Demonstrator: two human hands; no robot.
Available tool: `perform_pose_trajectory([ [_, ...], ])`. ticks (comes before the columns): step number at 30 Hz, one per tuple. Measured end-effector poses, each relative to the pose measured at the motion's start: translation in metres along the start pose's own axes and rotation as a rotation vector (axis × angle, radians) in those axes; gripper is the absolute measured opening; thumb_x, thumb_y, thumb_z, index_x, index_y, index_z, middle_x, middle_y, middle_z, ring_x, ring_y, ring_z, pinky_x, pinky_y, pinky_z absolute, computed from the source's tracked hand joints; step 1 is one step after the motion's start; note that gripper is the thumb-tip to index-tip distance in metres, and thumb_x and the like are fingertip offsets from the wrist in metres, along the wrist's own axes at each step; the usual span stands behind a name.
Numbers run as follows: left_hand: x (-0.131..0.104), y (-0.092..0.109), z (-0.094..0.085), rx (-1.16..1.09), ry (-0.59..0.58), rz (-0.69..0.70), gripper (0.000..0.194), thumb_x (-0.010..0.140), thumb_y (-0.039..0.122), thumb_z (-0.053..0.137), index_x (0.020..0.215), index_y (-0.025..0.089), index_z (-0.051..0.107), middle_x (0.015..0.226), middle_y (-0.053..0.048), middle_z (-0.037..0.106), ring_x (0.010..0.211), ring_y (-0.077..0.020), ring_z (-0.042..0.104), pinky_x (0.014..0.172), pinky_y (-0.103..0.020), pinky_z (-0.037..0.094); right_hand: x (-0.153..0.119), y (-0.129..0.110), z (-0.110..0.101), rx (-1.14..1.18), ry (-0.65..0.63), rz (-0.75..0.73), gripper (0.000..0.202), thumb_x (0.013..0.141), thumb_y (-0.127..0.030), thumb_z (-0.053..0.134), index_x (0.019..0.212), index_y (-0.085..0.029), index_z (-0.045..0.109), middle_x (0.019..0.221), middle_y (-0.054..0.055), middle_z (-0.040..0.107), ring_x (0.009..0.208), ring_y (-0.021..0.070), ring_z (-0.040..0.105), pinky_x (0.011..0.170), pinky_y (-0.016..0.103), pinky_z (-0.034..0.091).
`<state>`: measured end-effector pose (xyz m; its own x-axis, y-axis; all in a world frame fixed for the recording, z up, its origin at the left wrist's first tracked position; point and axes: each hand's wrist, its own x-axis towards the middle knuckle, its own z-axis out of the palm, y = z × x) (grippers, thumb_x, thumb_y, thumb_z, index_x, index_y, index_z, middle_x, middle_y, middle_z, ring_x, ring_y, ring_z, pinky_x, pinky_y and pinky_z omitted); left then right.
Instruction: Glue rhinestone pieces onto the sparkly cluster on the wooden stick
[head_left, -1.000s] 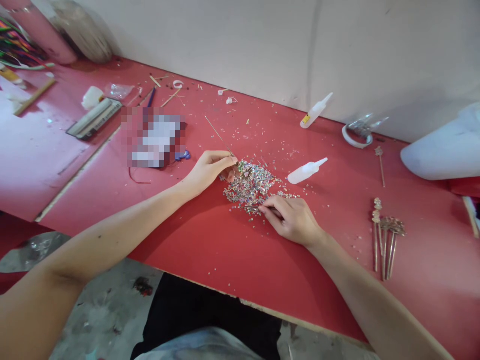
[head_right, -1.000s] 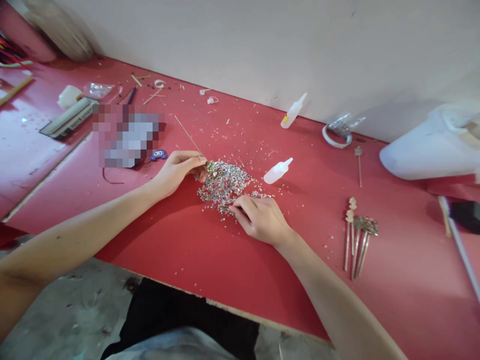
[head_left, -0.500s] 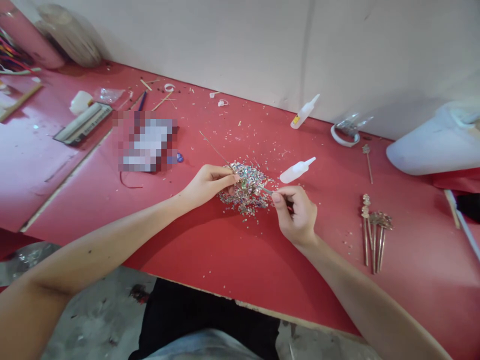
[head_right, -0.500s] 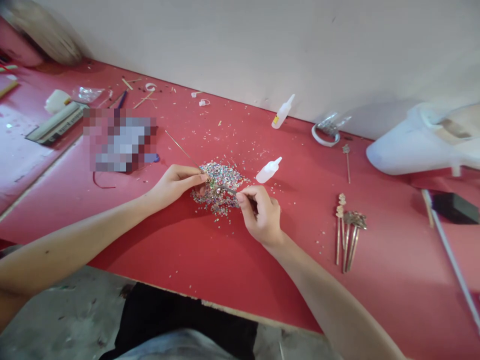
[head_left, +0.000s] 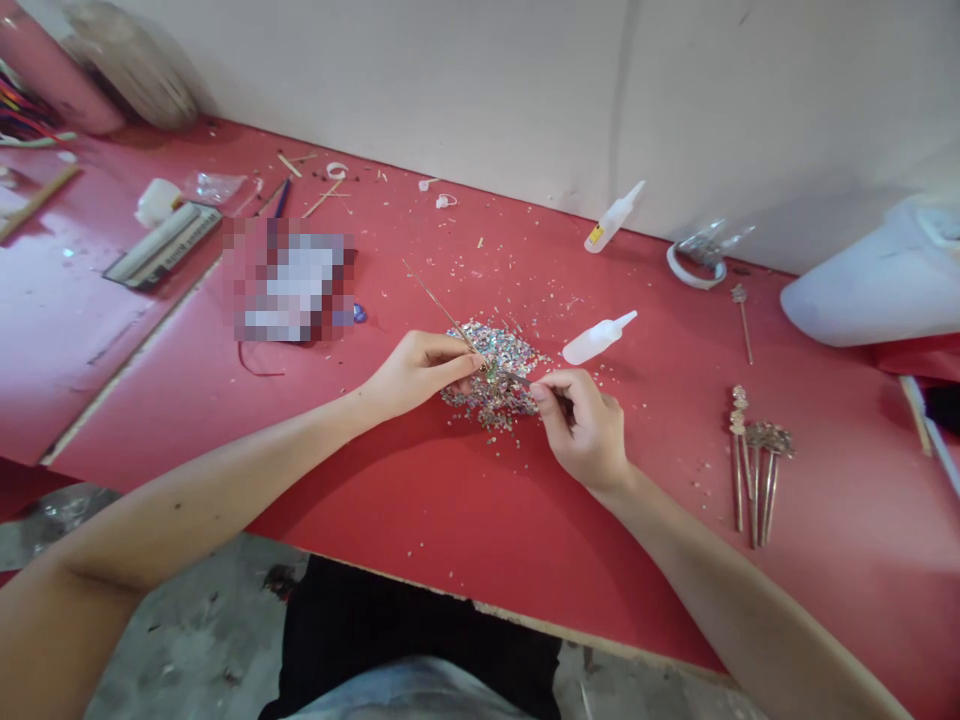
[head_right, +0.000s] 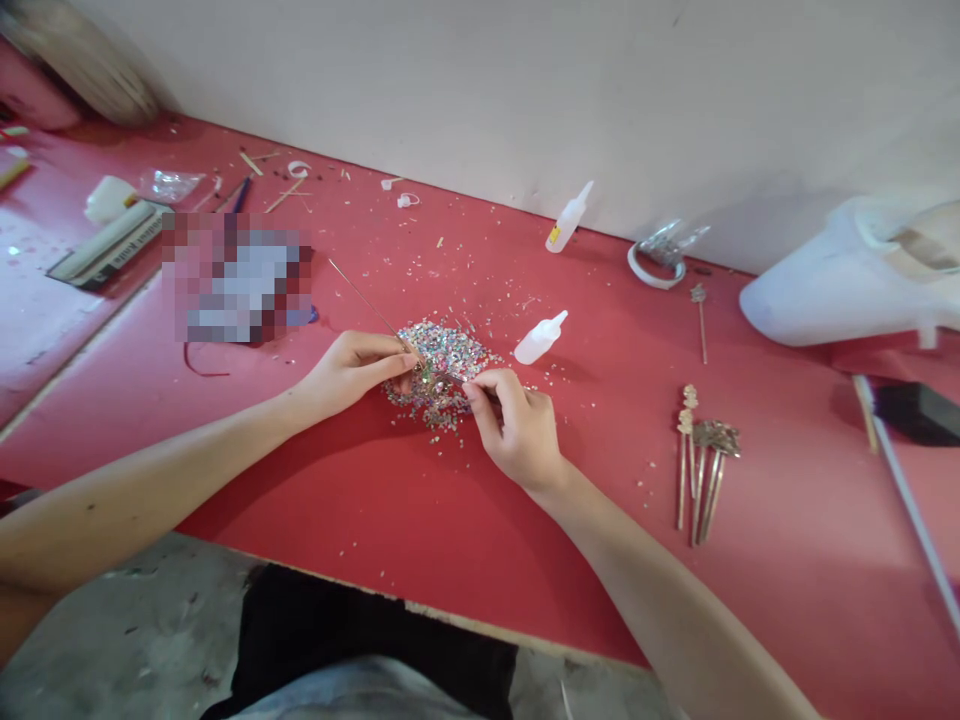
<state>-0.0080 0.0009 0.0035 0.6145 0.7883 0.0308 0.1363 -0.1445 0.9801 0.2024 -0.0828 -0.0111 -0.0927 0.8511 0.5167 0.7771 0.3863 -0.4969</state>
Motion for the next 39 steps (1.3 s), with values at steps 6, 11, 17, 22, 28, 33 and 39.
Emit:
perform_pose_trajectory([
  [6,-0.0004,-0.0015,-0.0008,0.006,-0.004,0.011,0.033,0.089,0.033,0.056,0.061,0.014,0.061,0.059,-0.002,0.064,0.058,-0.009,0.058,0.058,-0.02,0.047,0.0001,0.0011,0.0001,-0.014,-0.006,-0.006,0.011,0.093,-0.027,0.053,0.083,-0.021,0.052,0.063,-0.004,0.061,0.045,0.0072,0.051,0.048,0.02,0.036],
  [11,-0.0005,-0.0016,-0.0007,0.019,-0.005,0.016,0.034,0.089,0.034,0.056,0.061,0.015,0.061,0.059,-0.002,0.063,0.058,-0.0097,0.058,0.058,-0.021,0.047,0.0002,0.0004,-0.0002,-0.023,-0.015,-0.002,0.012,0.093,-0.027,0.052,0.083,-0.021,0.053,0.062,-0.003,0.061,0.045,0.0079,0.05,0.048,0.02,0.038],
  [17,-0.001,-0.0021,-0.0012,0.026,-0.008,0.017,0.033,0.089,0.034,0.056,0.062,0.015,0.061,0.059,-0.002,0.063,0.058,-0.0096,0.058,0.058,-0.02,0.047,0.0006,0.0004,-0.0003,-0.019,-0.019,0.002,0.012,0.093,-0.028,0.052,0.083,-0.021,0.053,0.062,-0.003,0.062,0.045,0.0077,0.051,0.047,0.02,0.037],
  [22,-0.0006,-0.0024,-0.001,0.013,-0.014,0.018,0.033,0.089,0.033,0.056,0.063,0.015,0.06,0.059,-0.001,0.063,0.058,-0.0093,0.058,0.058,-0.02,0.048,0.0009,0.0006,-0.0003,-0.01,-0.023,-0.009,0.011,0.093,-0.026,0.053,0.083,-0.021,0.052,0.06,-0.005,0.06,0.043,0.007,0.049,0.047,0.02,0.036],
  [28,-0.0006,-0.0022,-0.001,0.008,-0.012,0.013,0.033,0.089,0.033,0.056,0.063,0.015,0.061,0.059,-0.001,0.063,0.058,-0.0096,0.059,0.058,-0.02,0.048,0.0005,-0.0003,-0.0006,0.003,-0.008,0.018,0.011,0.093,-0.027,0.053,0.083,-0.021,0.052,0.06,-0.004,0.059,0.044,0.0074,0.049,0.046,0.02,0.036],
  [33,-0.0011,-0.002,-0.0009,0.013,-0.014,0.022,0.033,0.09,0.033,0.056,0.062,0.015,0.061,0.059,-0.001,0.062,0.058,-0.0094,0.058,0.058,-0.02,0.047,0.0006,0.0005,-0.0005,-0.007,-0.02,0.005,0.011,0.093,-0.027,0.053,0.083,-0.021,0.052,0.059,-0.004,0.059,0.042,0.0072,0.048,0.045,0.02,0.035],
  [39,-0.0007,-0.0019,-0.0013,0.029,-0.013,0.022,0.034,0.09,0.034,0.056,0.062,0.015,0.061,0.059,-0.002,0.062,0.058,-0.0097,0.058,0.059,-0.021,0.047,0.0004,-0.0006,-0.0009,-0.02,-0.009,0.02,0.013,0.093,-0.029,0.052,0.083,-0.021,0.052,0.058,-0.004,0.058,0.042,0.0077,0.047,0.046,0.02,0.036],
])
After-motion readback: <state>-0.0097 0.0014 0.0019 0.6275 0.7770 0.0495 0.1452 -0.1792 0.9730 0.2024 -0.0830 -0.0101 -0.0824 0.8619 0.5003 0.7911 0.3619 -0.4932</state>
